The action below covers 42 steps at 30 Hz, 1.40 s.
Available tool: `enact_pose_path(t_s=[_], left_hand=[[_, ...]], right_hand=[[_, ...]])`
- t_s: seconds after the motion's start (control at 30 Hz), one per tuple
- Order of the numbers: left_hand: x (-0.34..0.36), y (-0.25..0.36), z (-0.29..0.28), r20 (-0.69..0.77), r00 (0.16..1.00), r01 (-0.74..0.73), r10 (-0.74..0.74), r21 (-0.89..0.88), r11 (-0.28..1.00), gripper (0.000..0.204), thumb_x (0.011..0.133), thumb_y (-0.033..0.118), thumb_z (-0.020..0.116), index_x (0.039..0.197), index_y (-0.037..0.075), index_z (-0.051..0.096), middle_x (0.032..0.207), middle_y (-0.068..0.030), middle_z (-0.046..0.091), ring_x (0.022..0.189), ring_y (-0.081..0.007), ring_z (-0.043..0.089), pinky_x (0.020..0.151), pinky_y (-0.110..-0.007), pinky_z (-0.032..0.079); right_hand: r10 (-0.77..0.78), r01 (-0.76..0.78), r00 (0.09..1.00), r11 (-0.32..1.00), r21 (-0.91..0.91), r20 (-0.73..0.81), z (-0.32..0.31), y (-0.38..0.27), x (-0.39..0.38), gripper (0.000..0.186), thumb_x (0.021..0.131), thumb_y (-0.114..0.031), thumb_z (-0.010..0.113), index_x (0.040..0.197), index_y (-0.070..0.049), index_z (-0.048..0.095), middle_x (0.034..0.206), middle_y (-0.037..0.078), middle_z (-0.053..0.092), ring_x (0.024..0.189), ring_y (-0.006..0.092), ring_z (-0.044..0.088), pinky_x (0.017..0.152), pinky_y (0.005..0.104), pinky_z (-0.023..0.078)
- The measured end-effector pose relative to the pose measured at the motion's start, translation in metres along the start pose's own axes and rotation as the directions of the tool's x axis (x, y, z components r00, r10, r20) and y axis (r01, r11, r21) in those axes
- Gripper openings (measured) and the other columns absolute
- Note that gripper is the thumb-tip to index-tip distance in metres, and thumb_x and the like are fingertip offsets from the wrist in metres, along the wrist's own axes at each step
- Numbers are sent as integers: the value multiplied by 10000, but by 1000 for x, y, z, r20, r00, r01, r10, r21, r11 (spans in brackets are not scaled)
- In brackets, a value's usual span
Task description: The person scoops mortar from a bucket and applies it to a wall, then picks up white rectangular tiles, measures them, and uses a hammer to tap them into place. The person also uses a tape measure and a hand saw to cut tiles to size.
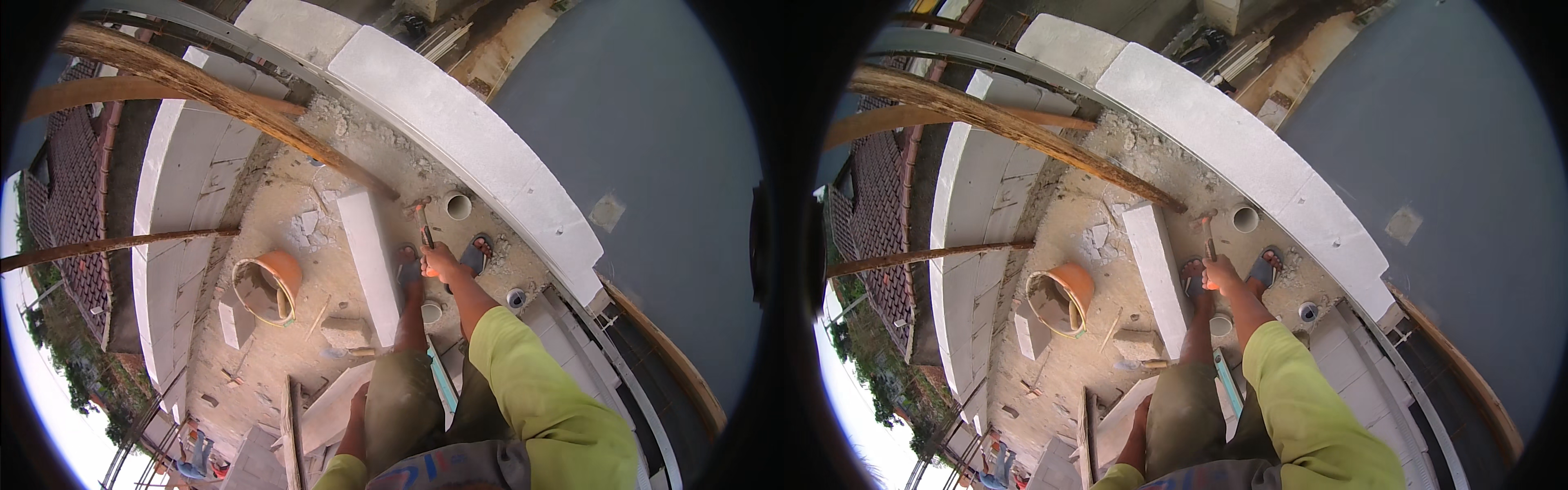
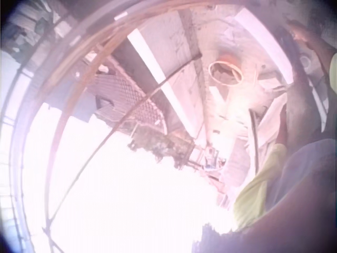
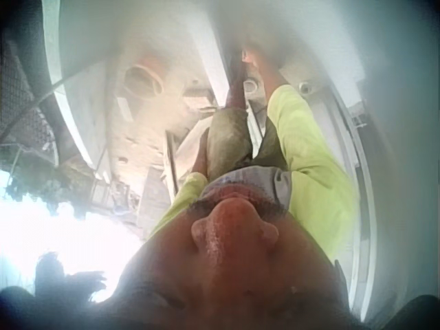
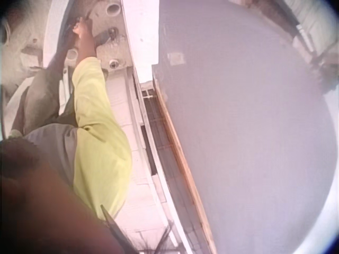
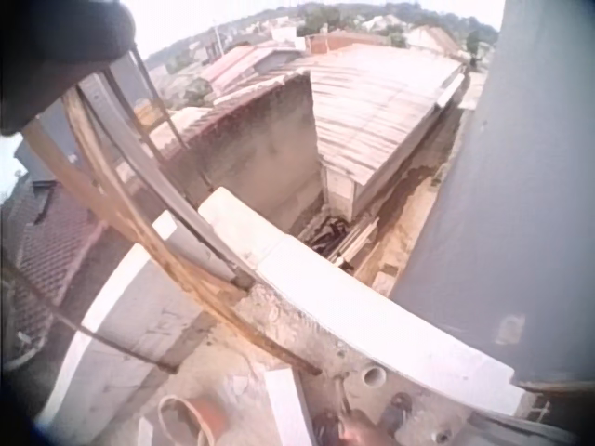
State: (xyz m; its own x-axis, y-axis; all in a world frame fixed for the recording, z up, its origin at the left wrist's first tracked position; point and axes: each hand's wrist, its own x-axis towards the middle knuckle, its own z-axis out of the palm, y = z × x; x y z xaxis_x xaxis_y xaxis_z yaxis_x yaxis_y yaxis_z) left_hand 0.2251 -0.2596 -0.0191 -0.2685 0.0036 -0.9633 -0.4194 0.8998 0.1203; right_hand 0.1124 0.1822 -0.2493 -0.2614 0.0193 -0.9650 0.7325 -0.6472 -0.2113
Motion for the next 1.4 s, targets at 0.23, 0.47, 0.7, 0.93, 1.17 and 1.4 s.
enact_pose_path(t_s=[0.23, 0.47, 0.7, 0.93, 1.17, 1.4], left_hand=[[36, 0, -52, -96, 995, -26, 28, 29, 999, 501, 1050, 337, 749, 1471, 72, 691, 1370, -197, 775, 1217, -289, 783, 1042, -416, 591], [101, 261, -106, -305, 881, -444, 361, -274, 853, 448, 1173, 277, 618, 1462, -65, 628, 1348, -180, 748, 1278, -220, 696, 1128, -361, 519], [98, 532, -136, -447, 657, -727, 607, -588, 354, 780, 1155, 369, 631, 1695, -71, 281, 1725, -279, 400, 1619, -314, 380, 1335, -422, 274], [140, 625, -158, -533, 648, -746, 544, -586, 316, 1223, 951, 453, 875, 1731, -118, 125, 1776, -366, 223, 1671, -402, 271, 1346, -428, 257], [157, 663, -167, -500, 585, -766, 639, -599, 232, 846, 991, 242, 847, 1640, -2, 363, 1555, -199, 551, 1426, -304, 565, 1224, -435, 445], [163, 670, -161, -471, 625, -697, 622, -696, 174, 755, 948, 120, 824, 1578, -23, 434, 1448, -173, 632, 1303, -287, 645, 1124, -401, 522]], right_hand=[[-283, 93, 914, 843, -529, -290, -3, -2, 4, 448, 1145, -389, 586, 1335, 16, 558, 940, 202, 729, 691, 355, 719, 655, 485, 623], [-490, 380, 871, 723, -577, -40, -23, 33, -187, 444, 1096, -327, 624, 1396, -19, 511, 1128, 352, 719, 1079, 587, 694, 963, 630, 522], [-537, 428, 837, 532, -731, 99, -52, -87, -325, 412, 1056, -228, 704, 1370, 1, 568, 1009, 247, 703, 852, 458, 710, 779, 494, 559], [-692, 637, 690, 443, -631, 211, -93, -234, -364, 409, 1083, -156, 672, 1430, 30, 562, 1012, 192, 725, 853, 269, 723, 796, 391, 557], [-875, 693, 452, 221, -686, 175, -108, -373, -263, 605, 1069, -129, 692, 1631, -124, 468, 1204, 149, 727, 1053, 258, 698, 980, 396, 537], [-645, 453, 757, 400, -797, 106, -98, -430, -154, 826, 1034, -160, 722, 1742, -349, 340, 1581, 219, 618, 1444, 429, 602, 1226, 500, 467]])
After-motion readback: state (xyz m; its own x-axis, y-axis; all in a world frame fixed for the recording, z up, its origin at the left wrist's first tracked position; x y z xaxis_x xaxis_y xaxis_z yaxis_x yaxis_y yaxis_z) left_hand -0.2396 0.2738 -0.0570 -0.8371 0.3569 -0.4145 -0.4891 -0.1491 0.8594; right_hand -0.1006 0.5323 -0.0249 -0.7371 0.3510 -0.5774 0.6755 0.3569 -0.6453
